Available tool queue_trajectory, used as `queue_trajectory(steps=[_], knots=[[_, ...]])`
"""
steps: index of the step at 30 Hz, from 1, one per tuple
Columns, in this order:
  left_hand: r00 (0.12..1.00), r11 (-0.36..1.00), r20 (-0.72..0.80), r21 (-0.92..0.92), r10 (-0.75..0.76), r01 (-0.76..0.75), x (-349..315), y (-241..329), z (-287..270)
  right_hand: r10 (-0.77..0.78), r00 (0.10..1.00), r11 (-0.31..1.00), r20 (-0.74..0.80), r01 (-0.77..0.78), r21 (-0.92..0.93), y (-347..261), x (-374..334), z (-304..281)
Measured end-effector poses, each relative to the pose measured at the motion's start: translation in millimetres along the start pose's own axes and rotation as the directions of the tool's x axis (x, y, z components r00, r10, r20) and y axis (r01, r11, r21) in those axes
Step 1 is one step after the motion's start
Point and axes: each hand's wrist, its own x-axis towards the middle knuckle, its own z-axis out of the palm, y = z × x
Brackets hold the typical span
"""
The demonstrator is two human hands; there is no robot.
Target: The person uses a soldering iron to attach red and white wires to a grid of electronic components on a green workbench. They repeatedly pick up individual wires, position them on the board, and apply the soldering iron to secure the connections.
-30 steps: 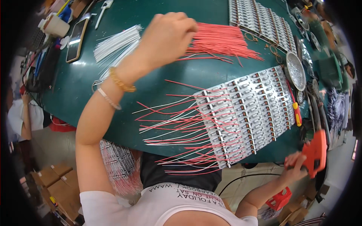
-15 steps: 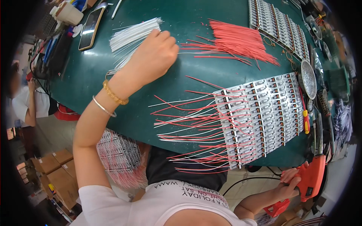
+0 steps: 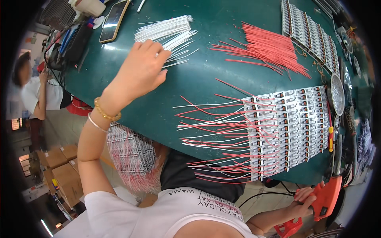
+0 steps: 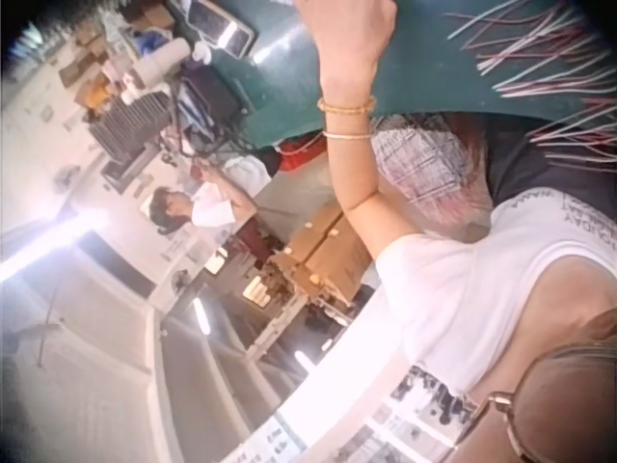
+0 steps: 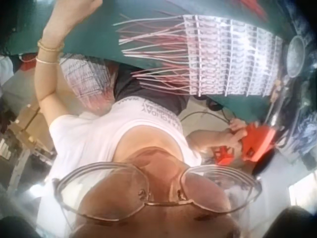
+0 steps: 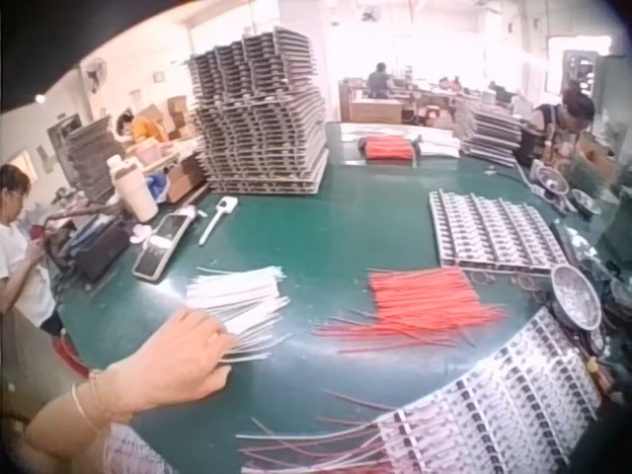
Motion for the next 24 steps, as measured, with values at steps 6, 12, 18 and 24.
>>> queue_trajectory(steps=[6,12,18,24], knots=[[0.995,0.995,0.086,0.091,-0.044,0.036,28.1,-14.0,17.8,-0.01,0.998,1.0,0.054,0.009,0.022,0.5,-6.5,-3.0],[0.986,0.981,0.083,-0.123,-0.141,0.151,38.4,-32.5,29.9,0.029,0.998,0.997,0.056,-0.033,0.069,1.4,-23.2,-7.2],[0.962,0.906,0.161,-0.332,-0.218,0.261,28.5,-34.1,11.5,0.025,0.998,0.999,0.052,-0.027,0.037,4.9,-24.3,-3.1],[0.898,0.854,0.357,-0.351,-0.257,0.384,31.4,-49.1,-5.7,0.059,0.996,0.991,0.064,-0.067,0.117,8.6,-28.4,-2.3]])
